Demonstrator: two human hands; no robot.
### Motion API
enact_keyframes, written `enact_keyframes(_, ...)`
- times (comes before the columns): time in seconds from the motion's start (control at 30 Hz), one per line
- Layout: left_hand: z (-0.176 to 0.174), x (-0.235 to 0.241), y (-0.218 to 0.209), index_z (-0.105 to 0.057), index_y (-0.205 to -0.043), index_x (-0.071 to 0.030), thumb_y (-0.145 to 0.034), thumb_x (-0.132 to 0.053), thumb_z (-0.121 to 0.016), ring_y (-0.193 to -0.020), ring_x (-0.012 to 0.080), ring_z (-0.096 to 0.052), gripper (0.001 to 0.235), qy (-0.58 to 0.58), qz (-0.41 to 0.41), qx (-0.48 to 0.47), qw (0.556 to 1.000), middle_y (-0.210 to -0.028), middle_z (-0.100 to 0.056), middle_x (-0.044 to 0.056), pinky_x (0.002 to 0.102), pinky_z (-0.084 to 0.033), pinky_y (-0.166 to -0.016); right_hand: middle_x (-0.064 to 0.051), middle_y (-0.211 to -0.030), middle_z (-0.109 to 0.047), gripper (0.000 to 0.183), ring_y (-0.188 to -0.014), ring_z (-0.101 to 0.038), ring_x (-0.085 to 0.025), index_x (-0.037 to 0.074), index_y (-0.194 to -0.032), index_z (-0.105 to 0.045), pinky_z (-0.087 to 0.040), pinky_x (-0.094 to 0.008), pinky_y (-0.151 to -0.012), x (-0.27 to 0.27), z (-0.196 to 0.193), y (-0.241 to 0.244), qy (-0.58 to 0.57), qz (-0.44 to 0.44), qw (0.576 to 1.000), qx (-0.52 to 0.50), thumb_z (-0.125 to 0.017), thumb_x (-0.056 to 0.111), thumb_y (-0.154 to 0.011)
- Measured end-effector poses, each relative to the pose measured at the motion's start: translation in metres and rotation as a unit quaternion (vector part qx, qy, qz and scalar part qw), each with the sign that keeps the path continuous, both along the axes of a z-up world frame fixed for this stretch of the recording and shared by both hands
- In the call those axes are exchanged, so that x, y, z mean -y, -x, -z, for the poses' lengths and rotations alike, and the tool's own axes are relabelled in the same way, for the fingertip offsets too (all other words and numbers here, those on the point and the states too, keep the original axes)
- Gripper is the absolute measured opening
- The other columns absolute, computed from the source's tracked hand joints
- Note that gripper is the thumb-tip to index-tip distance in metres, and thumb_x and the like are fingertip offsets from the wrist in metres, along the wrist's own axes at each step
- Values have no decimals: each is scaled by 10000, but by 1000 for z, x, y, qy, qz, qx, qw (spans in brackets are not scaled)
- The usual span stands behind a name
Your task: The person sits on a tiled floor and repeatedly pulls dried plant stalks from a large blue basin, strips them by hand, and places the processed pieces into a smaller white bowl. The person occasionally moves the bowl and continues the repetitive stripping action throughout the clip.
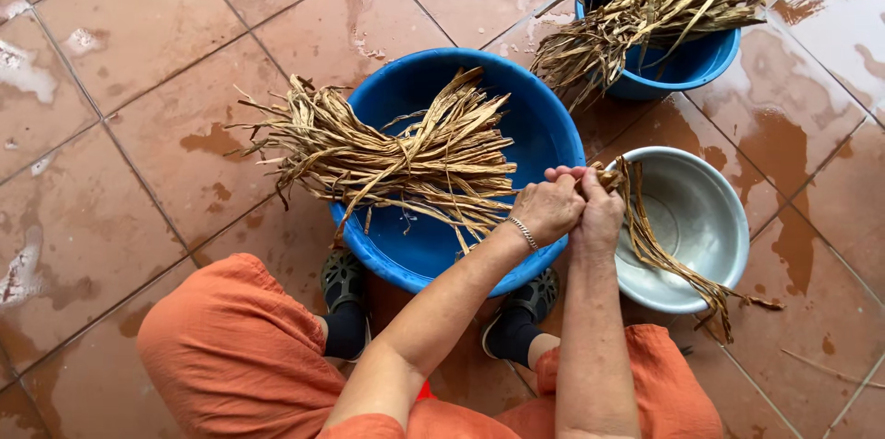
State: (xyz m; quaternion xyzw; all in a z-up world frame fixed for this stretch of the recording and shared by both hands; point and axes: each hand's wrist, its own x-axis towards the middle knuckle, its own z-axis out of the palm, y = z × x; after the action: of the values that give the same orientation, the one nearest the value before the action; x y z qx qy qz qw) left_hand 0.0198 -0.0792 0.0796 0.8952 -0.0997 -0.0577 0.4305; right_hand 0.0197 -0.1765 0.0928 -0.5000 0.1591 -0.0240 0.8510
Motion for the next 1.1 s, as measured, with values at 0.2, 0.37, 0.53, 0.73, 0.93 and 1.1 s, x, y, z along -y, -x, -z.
enact_keyframes(0.2, -1, -2, 23, -578, -947, -33, -976, -278, -438, -761, 448, -712, 284, -8, 22, 46, 999, -777, -706, 260, 564, -566, -768, 11, -673, -536, 260, -546, -511, -134, 83, -935, -575, -522, -400, -540, 55, 33, -54, -105, 46, 990, -86, -501, 289, -1075)
enact_keyframes(0.37, 19, -9, 35, -569, -935, -33, -964, -243, -451, -715, 458, -688, 243, 16, 41, 81, 996, -757, -688, 243, 573, -545, -725, 48, -581, -389, 269, -418, -302, -94, 114, -881, -549, -278, -291, -419, 93, 74, -91, -122, 67, 985, -100, -514, 320, -1051)
enact_keyframes(0.53, 26, -44, 65, -547, -896, -51, -957, -203, -444, -725, 435, -677, 194, 17, 67, 111, 991, -771, -695, 221, 552, -546, -711, 45, -609, -394, 158, -472, -326, -82, 69, -895, -576, -258, -284, -439, 176, 48, -106, -22, 181, 982, -55, -496, 149, -1006)
enact_keyframes(0.73, 29, -69, 99, -541, -873, -67, -942, -175, -491, -689, 393, -641, 137, 80, 119, 112, 983, -738, -630, 167, 498, -527, -636, 41, -606, -397, 173, -471, -316, -87, 90, -854, -552, -224, -283, -432, 253, 21, -94, 20, 246, 969, -25, -479, 156, -996)
enact_keyframes(0.93, 42, -102, 99, -536, -861, -77, -930, -157, -504, -709, 354, -638, 111, 45, 132, 159, 977, -732, -592, 143, 476, -531, -655, 37, -589, -383, 167, -465, -317, -110, 100, -835, -522, -234, -307, -439, 304, 32, -90, -10, 252, 968, 5, -512, 173, -984)
enact_keyframes(1.1, 64, -144, 95, -552, -861, -84, -935, -154, -516, -743, 328, -643, 109, -2, 108, 185, 977, -748, -592, 123, 461, -543, -699, 35, -638, -344, 192, -513, -322, -119, 105, -879, -489, -254, -320, -473, 365, 21, -85, -31, 222, 973, 54, -535, 170, -1053)
